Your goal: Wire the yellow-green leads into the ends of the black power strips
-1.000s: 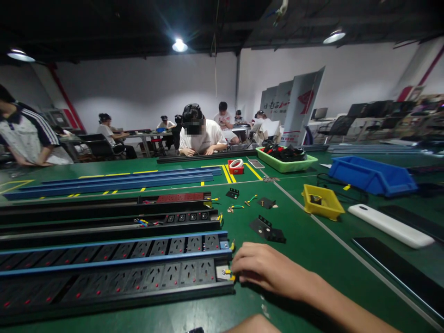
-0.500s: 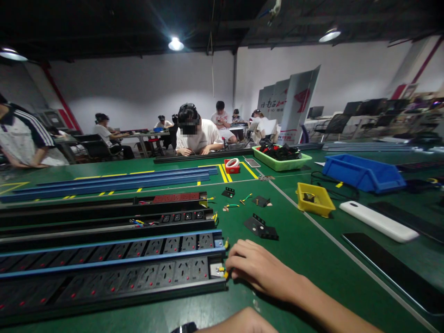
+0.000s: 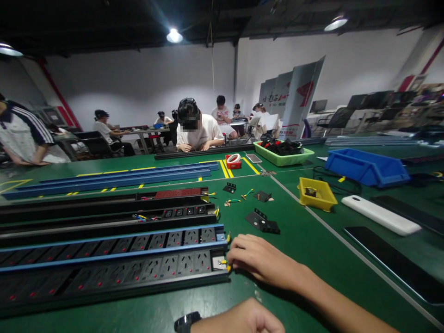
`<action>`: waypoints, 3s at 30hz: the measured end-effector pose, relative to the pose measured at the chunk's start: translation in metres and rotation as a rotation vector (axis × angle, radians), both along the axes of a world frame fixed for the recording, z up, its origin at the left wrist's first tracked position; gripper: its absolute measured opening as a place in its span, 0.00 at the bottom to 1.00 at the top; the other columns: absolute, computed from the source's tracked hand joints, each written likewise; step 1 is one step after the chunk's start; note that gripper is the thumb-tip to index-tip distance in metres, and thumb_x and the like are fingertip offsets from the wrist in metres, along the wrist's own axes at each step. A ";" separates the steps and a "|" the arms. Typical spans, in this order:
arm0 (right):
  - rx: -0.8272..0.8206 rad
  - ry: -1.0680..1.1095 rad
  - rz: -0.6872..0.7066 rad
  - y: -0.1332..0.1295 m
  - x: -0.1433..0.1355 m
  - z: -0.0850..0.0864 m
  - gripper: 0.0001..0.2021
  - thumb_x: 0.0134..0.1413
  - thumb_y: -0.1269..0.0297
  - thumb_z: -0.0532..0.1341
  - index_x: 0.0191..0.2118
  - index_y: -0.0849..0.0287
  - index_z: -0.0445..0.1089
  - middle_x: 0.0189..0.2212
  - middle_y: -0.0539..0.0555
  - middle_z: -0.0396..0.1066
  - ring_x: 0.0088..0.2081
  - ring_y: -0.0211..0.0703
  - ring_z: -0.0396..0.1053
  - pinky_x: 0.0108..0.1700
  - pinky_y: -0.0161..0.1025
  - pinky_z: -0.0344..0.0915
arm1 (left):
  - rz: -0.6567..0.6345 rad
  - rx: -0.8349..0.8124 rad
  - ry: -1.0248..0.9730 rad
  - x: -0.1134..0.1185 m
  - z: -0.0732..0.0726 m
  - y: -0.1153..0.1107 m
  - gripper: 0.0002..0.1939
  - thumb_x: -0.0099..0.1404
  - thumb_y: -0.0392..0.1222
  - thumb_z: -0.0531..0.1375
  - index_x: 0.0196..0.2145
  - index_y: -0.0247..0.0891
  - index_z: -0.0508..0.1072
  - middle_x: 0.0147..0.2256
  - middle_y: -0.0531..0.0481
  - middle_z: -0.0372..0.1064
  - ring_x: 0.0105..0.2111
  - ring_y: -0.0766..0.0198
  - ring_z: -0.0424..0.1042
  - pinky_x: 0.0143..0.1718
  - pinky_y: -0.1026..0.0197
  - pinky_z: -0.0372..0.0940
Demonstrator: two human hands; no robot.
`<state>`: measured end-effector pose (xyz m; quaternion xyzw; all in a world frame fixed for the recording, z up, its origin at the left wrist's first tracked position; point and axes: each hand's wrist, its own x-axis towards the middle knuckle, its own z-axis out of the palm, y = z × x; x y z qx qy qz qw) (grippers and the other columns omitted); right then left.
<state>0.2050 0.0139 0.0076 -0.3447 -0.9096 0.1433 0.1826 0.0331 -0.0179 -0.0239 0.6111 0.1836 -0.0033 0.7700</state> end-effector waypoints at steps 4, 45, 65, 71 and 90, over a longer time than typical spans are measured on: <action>0.012 0.040 -0.001 0.003 -0.003 -0.008 0.10 0.75 0.65 0.53 0.46 0.56 0.71 0.40 0.54 0.73 0.41 0.44 0.68 0.42 0.40 0.60 | 0.012 0.022 -0.006 0.000 -0.003 0.000 0.41 0.47 0.82 0.63 0.18 0.37 0.60 0.18 0.60 0.49 0.23 0.73 0.48 0.25 0.62 0.42; -0.227 0.591 -0.384 0.005 -0.017 -0.025 0.10 0.59 0.69 0.59 0.40 0.57 0.79 0.38 0.55 0.80 0.41 0.47 0.76 0.46 0.43 0.68 | 0.004 0.026 0.010 0.000 0.004 -0.002 0.40 0.49 0.80 0.63 0.18 0.37 0.58 0.18 0.61 0.47 0.21 0.74 0.47 0.23 0.62 0.40; 0.035 0.020 -0.661 0.066 0.154 -0.040 0.19 0.66 0.52 0.54 0.35 0.56 0.78 0.34 0.59 0.75 0.38 0.51 0.73 0.42 0.43 0.66 | 0.025 0.034 0.029 -0.001 0.004 -0.003 0.37 0.52 0.77 0.65 0.18 0.38 0.59 0.16 0.62 0.47 0.19 0.74 0.46 0.20 0.62 0.39; 0.105 0.137 -0.654 0.063 0.141 -0.036 0.14 0.63 0.56 0.57 0.41 0.55 0.79 0.41 0.60 0.76 0.45 0.55 0.73 0.51 0.49 0.67 | 0.009 0.004 0.015 -0.001 0.006 -0.004 0.37 0.53 0.76 0.65 0.18 0.38 0.58 0.17 0.62 0.47 0.19 0.75 0.45 0.20 0.62 0.39; -0.245 1.478 -1.176 0.079 0.126 -0.048 0.15 0.37 0.57 0.68 0.27 0.55 0.61 0.19 0.41 0.57 0.18 0.33 0.55 0.18 0.31 0.53 | 0.004 0.015 0.050 -0.002 0.000 -0.004 0.37 0.52 0.78 0.64 0.20 0.38 0.60 0.17 0.62 0.48 0.20 0.75 0.46 0.19 0.64 0.40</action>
